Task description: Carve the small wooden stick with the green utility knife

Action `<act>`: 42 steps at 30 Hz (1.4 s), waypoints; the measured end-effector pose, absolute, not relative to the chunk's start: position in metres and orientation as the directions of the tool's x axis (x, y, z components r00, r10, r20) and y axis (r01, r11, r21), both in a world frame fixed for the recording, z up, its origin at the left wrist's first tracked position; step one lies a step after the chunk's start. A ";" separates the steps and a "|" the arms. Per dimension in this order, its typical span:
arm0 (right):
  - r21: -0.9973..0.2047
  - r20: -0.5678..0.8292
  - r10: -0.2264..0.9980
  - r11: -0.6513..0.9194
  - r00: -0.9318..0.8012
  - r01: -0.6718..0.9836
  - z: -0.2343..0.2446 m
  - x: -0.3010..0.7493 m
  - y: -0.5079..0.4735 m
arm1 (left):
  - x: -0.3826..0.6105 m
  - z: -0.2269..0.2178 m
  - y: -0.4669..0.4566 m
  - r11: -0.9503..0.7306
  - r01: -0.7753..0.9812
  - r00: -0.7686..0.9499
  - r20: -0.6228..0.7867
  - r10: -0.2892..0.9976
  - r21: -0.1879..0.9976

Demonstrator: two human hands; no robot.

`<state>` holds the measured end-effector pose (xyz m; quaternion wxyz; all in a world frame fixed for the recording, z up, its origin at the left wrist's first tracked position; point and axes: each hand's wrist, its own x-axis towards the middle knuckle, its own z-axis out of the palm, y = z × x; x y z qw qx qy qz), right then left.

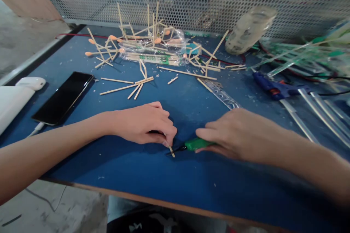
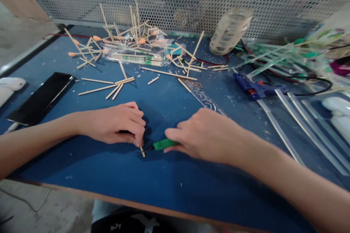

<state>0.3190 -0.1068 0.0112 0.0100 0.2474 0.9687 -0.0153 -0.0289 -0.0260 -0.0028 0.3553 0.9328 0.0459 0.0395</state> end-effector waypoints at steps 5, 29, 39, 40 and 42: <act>0.013 -0.008 0.492 0.871 -0.871 0.492 0.009 0.320 -0.105 | -0.029 -0.004 -0.026 -0.748 0.033 0.993 0.062 0.099 0.663; -0.391 0.114 0.483 0.825 -0.868 0.407 -0.005 0.343 -0.078 | -0.033 0.000 -0.034 -0.743 0.105 0.986 0.030 0.167 0.661; -0.442 0.206 0.504 0.813 -0.839 0.380 -0.018 0.333 -0.068 | -0.034 -0.010 -0.027 -0.765 0.046 0.983 0.105 0.148 0.642; -0.472 0.190 0.510 0.797 -0.839 0.377 -0.020 0.332 -0.065 | -0.033 -0.013 -0.026 -0.777 0.056 0.981 0.109 0.159 0.627; -0.541 0.171 0.587 0.727 -0.792 0.422 -0.021 0.331 -0.058 | -0.032 -0.020 -0.027 -0.841 0.082 0.974 0.135 0.181 0.535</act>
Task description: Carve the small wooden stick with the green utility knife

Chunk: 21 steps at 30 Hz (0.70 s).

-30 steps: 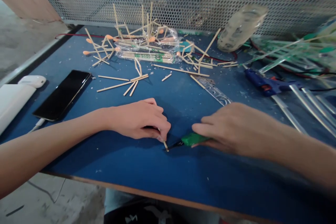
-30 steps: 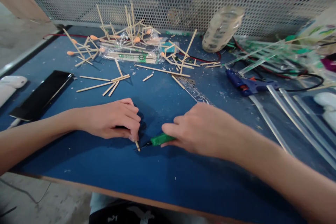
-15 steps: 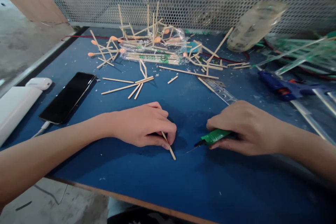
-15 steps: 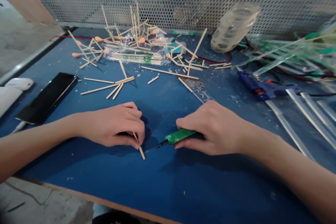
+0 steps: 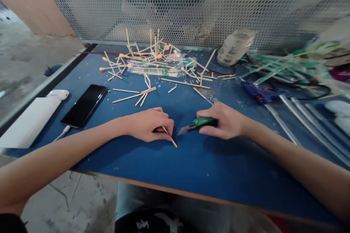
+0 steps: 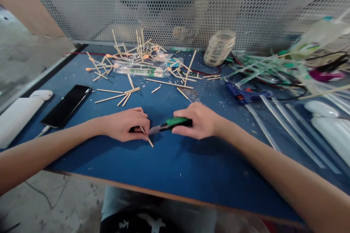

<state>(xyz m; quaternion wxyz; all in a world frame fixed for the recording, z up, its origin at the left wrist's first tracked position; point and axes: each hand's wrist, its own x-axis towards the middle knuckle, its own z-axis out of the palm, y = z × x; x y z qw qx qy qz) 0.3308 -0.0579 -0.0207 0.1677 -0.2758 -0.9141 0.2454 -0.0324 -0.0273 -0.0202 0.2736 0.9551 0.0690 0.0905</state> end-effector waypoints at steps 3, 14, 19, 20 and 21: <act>-0.566 0.117 0.639 0.672 -0.760 0.478 -0.016 0.328 -0.047 | -0.033 -0.026 -0.033 -0.976 0.105 0.965 0.218 0.147 0.193; -0.420 0.198 0.840 0.538 -0.505 0.731 0.028 0.383 -0.180 | -0.137 0.014 -0.129 -0.897 0.437 0.825 0.424 0.373 -0.061; -0.438 0.462 0.851 0.462 -0.248 0.771 -0.024 0.424 -0.289 | -0.183 -0.041 -0.196 -0.724 0.649 0.488 0.603 0.631 0.233; -0.396 0.485 0.831 0.485 -0.271 0.779 -0.036 0.428 -0.302 | -0.184 -0.055 -0.205 -0.704 0.663 0.418 0.654 0.630 0.254; -0.347 0.505 0.811 0.504 -0.295 0.791 -0.047 0.430 -0.311 | -0.182 -0.067 -0.213 -0.698 0.667 0.384 0.682 0.622 0.261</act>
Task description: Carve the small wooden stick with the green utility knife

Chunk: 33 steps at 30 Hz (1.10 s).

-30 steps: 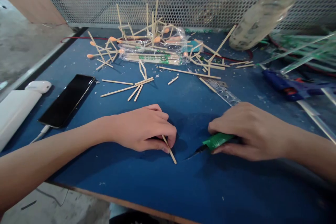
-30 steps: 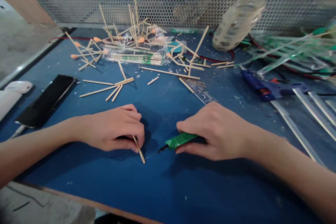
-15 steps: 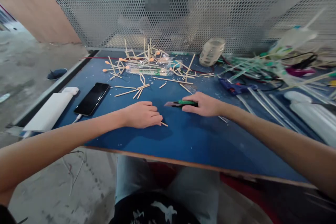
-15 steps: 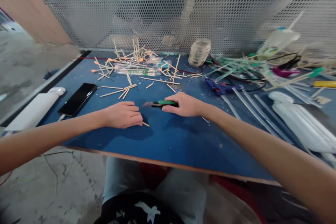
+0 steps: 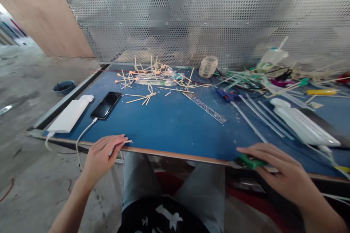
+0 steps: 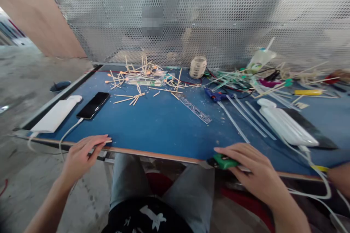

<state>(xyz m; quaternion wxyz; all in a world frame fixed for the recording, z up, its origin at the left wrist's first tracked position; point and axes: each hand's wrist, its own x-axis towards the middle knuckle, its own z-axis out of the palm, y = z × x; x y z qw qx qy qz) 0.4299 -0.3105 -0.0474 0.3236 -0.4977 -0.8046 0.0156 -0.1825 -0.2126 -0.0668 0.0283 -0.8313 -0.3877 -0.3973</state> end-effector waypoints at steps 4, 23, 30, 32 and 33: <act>-0.348 0.580 0.778 0.504 -0.241 0.790 -0.077 0.429 -0.320 | -0.172 -0.086 -0.225 -0.642 0.718 0.271 0.742 0.614 0.269; -0.237 0.550 0.733 0.596 -0.400 0.767 -0.046 0.390 -0.275 | -0.007 0.049 -0.004 -0.722 0.314 0.947 -0.151 0.283 0.616; -0.292 0.347 0.647 0.762 -0.679 0.578 0.029 0.370 -0.199 | 0.001 0.021 0.028 -0.526 0.297 0.945 -0.167 0.280 0.797; -0.290 0.264 0.612 0.788 -0.746 0.544 0.042 0.360 -0.167 | -0.001 0.012 0.028 -0.473 0.278 0.940 -0.135 0.314 0.836; -0.272 0.197 0.608 0.788 -0.769 0.553 0.044 0.355 -0.151 | -0.002 0.009 0.027 -0.450 0.272 0.937 -0.128 0.325 0.850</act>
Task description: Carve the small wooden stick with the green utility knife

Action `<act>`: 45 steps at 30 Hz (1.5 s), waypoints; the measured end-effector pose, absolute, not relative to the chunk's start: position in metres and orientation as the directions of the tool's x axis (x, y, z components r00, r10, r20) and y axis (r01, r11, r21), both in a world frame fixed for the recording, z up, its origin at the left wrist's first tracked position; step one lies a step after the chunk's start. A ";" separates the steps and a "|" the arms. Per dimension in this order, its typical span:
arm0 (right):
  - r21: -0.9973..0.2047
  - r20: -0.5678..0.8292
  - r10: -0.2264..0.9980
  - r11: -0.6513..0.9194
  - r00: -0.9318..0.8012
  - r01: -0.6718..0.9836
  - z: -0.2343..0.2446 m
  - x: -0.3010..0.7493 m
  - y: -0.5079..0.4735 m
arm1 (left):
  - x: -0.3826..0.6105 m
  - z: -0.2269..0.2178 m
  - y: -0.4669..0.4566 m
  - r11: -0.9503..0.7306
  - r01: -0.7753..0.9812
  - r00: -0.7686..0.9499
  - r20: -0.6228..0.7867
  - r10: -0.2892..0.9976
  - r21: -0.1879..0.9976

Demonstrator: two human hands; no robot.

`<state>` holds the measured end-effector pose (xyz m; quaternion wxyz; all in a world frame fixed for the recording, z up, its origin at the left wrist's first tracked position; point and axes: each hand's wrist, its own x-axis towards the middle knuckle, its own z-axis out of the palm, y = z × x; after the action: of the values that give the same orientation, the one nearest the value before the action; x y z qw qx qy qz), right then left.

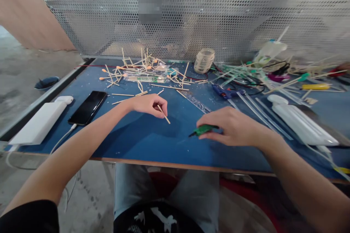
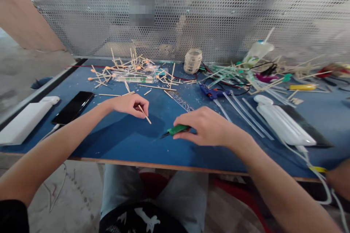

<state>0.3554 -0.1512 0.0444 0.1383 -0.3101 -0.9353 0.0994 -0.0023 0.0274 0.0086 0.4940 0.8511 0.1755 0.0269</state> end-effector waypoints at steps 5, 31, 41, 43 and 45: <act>-0.179 0.099 0.636 0.768 -0.766 0.615 0.034 0.336 -0.085 | -0.008 0.002 0.027 -0.371 0.287 0.927 -0.158 0.341 0.883; -0.101 0.121 0.634 0.774 -0.764 0.626 -0.018 0.347 -0.059 | -0.007 -0.005 0.011 -0.457 0.260 0.905 -0.049 0.423 0.851; -0.082 0.164 0.703 0.709 -0.692 0.700 -0.025 0.345 -0.067 | -0.010 -0.005 0.012 -0.424 0.327 0.890 -0.124 0.439 0.845; -0.079 0.156 0.708 0.704 -0.689 0.705 -0.024 0.343 -0.068 | -0.010 -0.004 0.011 -0.427 0.333 0.889 -0.128 0.440 0.841; -0.070 0.146 0.711 0.701 -0.688 0.709 -0.023 0.342 -0.069 | -0.010 -0.002 0.010 -0.428 0.344 0.886 -0.138 0.443 0.836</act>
<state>0.3423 -0.0688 -0.0231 0.0810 -0.3864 -0.9187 0.0042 -0.0102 0.0104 -0.0018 0.4813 0.8433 0.2333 0.0514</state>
